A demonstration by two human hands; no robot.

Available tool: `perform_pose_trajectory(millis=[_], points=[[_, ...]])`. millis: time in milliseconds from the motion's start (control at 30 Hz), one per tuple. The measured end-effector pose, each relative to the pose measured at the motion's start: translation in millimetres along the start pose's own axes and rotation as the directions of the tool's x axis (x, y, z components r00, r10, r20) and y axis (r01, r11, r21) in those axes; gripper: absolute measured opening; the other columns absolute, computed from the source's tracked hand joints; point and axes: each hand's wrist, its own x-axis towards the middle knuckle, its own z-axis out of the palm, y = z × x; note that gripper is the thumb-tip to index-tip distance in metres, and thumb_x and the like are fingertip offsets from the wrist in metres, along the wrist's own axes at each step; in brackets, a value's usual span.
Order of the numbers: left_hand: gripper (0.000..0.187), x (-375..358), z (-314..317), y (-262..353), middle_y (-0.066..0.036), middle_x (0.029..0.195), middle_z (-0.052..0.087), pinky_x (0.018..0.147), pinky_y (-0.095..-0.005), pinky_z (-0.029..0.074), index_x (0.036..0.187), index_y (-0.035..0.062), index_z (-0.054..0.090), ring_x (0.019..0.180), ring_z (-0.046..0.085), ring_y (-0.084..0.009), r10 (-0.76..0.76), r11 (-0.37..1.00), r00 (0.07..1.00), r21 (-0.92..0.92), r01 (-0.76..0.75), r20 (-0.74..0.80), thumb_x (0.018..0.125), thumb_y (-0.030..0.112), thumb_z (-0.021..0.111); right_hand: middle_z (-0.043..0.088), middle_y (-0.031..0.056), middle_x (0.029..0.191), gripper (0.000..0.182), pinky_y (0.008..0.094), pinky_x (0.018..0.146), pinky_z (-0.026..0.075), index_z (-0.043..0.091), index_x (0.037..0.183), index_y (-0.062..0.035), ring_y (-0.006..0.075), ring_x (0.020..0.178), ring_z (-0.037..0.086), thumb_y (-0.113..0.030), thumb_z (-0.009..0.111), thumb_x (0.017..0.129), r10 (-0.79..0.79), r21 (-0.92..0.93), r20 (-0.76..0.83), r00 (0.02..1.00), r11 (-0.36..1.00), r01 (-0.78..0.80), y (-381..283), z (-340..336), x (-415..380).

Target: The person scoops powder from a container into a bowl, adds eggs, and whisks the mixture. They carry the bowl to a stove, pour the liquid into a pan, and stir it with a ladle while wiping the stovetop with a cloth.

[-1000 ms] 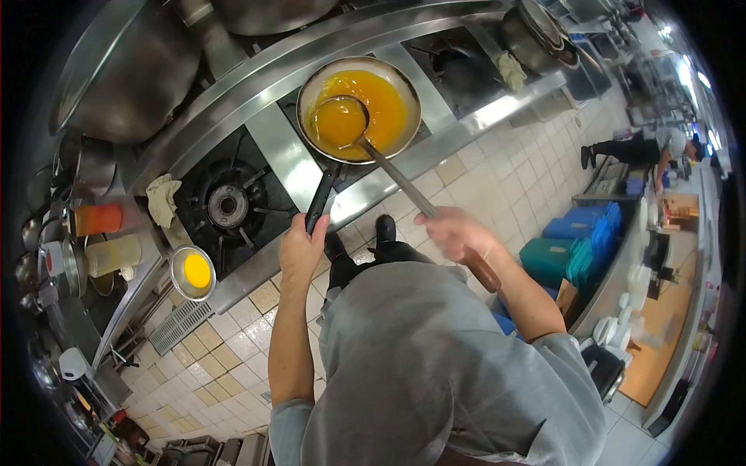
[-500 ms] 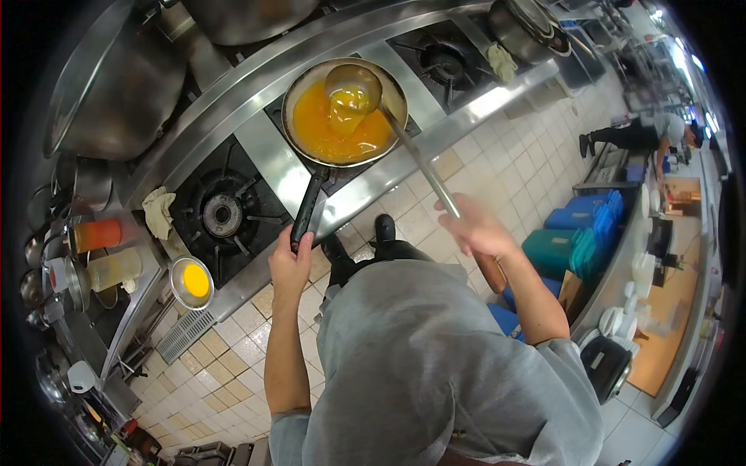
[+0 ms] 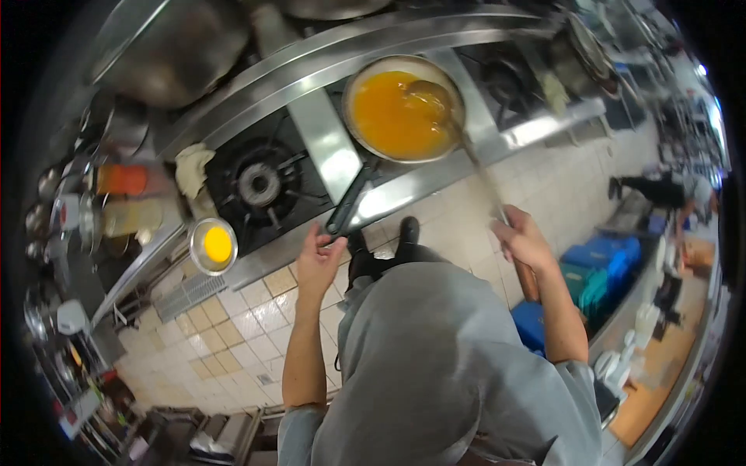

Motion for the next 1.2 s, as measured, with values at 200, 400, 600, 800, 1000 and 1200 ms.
perform_pose_trajectory(millis=[200, 400, 600, 800, 1000, 1200], points=[[0.068, -40, -21, -67, -0.012, 0.097, 0.071, 0.067, -0.0298, 0.053, 0.138, -0.0048, 0.05, 0.075, 0.067, -0.0158, -0.159, 0.984, 0.987, -0.078, 0.157, -0.016, 0.09, 0.037, 0.075, 0.048, -0.0015, 0.066, 0.025, 0.0244, 0.035, 0.035, 0.058, 0.112, 0.0008, 0.0072, 0.04, 0.042, -0.017, 0.062, 0.094, 0.067, 0.143, 0.165, 0.984, 0.985, -0.091, -8, 11, -2], [0.068, -76, -32, -140, -0.017, 0.101, 0.072, 0.07, -0.0317, 0.055, 0.135, -0.0052, 0.054, 0.087, 0.071, -0.0226, -0.438, 0.899, 0.899, 0.001, 0.438, -0.024, 0.094, 0.047, 0.067, 0.045, -0.0034, 0.066, 0.025, 0.0221, 0.032, 0.029, 0.057, 0.114, -0.0006, 0.0044, 0.038, 0.036, -0.014, 0.061, 0.093, 0.105, 0.343, 0.253, 0.962, 0.92, -0.191, -19, 26, 6], [0.059, -95, -64, -146, -0.009, 0.102, 0.069, 0.065, -0.028, 0.052, 0.128, 0.0013, 0.061, 0.085, 0.067, -0.0154, -0.659, 0.674, 0.751, -0.47, 0.57, -0.035, 0.094, 0.049, 0.067, 0.044, -0.0042, 0.064, 0.026, 0.0236, 0.032, 0.027, 0.058, 0.117, -0.0014, 0.0045, 0.04, 0.035, -0.012, 0.062, 0.094, 0.082, 0.58, 0.333, 0.939, 0.768, -0.273, 1, 45, 28], [0.06, -97, -75, -170, -0.009, 0.105, 0.067, 0.067, -0.029, 0.05, 0.129, 0.0022, 0.059, 0.087, 0.065, -0.0175, -0.741, 0.639, 0.671, -0.346, 0.687, -0.037, 0.094, 0.049, 0.066, 0.045, -0.0039, 0.064, 0.029, 0.0239, 0.033, 0.027, 0.058, 0.117, -0.0008, 0.0056, 0.039, 0.036, -0.013, 0.064, 0.091, -0.009, 0.614, 0.284, 0.959, 0.77, -0.175, -5, 42, 17], [0.05, -109, -69, -196, -0.002, 0.088, 0.063, 0.056, -0.027, 0.048, 0.116, 0.0035, 0.064, 0.073, 0.063, -0.0128, -0.74, 0.667, 0.671, -0.183, 0.723, -0.048, 0.091, 0.047, 0.07, 0.047, -0.0028, 0.063, 0.028, 0.0245, 0.035, 0.031, 0.057, 0.116, -0.0002, 0.0072, 0.038, 0.04, -0.009, 0.064, 0.091, -0.075, 0.5, 0.148, 0.986, 0.866, -0.009, -13, 24, 4], [0.046, -100, -56, -193, -0.002, 0.089, 0.064, 0.056, -0.0271, 0.048, 0.118, 0.0035, 0.065, 0.074, 0.064, -0.013, -0.724, 0.686, 0.69, -0.094, 0.722, 0.021, 0.094, 0.043, 0.068, 0.051, -0.0014, 0.066, 0.033, 0.0246, 0.039, 0.035, 0.056, 0.122, 0.002, 0.0066, 0.041, 0.043, -0.013, 0.063, 0.093, -0.099, 0.24, 0.021, 0.995, 0.966, 0.091, -18, 13, 0]])
